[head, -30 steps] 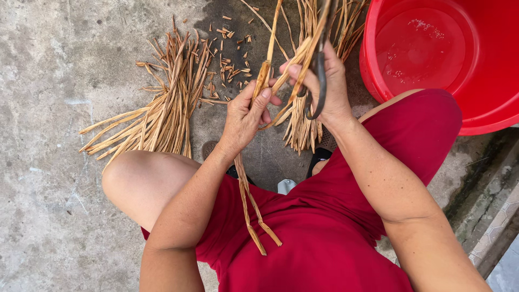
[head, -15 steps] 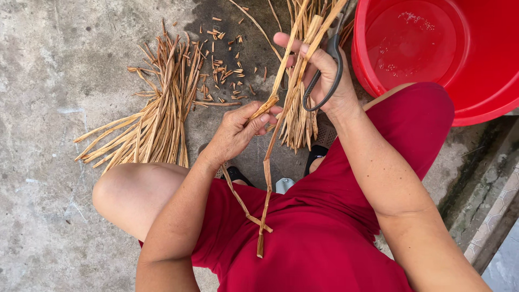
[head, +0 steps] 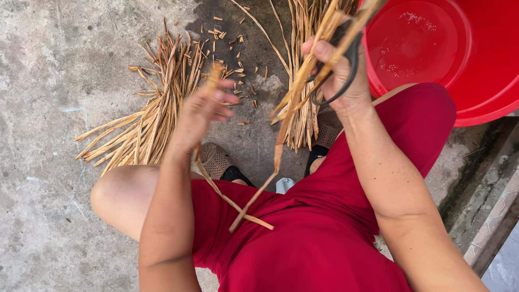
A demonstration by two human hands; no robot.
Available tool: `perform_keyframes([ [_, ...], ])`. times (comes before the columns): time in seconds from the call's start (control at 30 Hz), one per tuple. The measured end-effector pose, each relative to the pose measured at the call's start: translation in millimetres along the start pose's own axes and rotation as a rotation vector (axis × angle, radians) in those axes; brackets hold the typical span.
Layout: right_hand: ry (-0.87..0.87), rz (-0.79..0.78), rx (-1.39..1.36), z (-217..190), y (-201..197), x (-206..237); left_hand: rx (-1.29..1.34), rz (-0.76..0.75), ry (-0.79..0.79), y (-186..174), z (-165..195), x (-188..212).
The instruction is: The person sits on a concrete floor and uses a curved blade to split long, dried bamboo strips into thinner strands. They hold each strip with one hand and carefully shave it lengthwise with the other, dropping the finished pieces onto a pile.
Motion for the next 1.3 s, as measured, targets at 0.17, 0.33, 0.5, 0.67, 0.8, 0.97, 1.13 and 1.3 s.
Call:
perform_keyframes([
  [0.17,-0.091,0.012,0.216,-24.6,0.5,6.1,-0.048,0.664,0.328,-111.1,46.6,27.1],
  [0.33,0.000,-0.195,0.375,20.8,47.2,19.1,0.109,0.484,0.388,-54.1,57.0,17.3],
  [0.5,0.105,-0.270,0.400,53.9,71.8,28.5,0.089,0.114,0.559,38.5,83.5,7.9],
  [0.67,0.053,-0.236,0.420,46.5,71.0,23.2,0.144,0.165,0.569,33.2,78.1,3.0],
  [0.8,0.134,-0.128,0.457,47.8,54.4,18.2,0.154,0.194,0.467,29.7,54.4,-6.4],
  [0.97,0.089,-0.174,0.521,49.7,63.8,23.9,0.117,0.150,0.417,50.6,40.3,-8.4],
  [1.13,0.112,-0.241,0.370,55.5,76.7,24.6,0.223,0.155,0.500,38.0,52.1,-6.7],
  [1.3,0.169,-0.265,0.553,73.8,69.1,34.2,0.342,0.217,0.476,9.9,54.6,-9.9],
])
Point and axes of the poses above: each hand's wrist, its own x-axis away from the middle knuckle, its own y-axis out of the palm, z = x × y, the point moved 10 cm from there along -x, towards the middle knuckle, and after that the axes turned 1 degree about y, right-handed, at the moved point
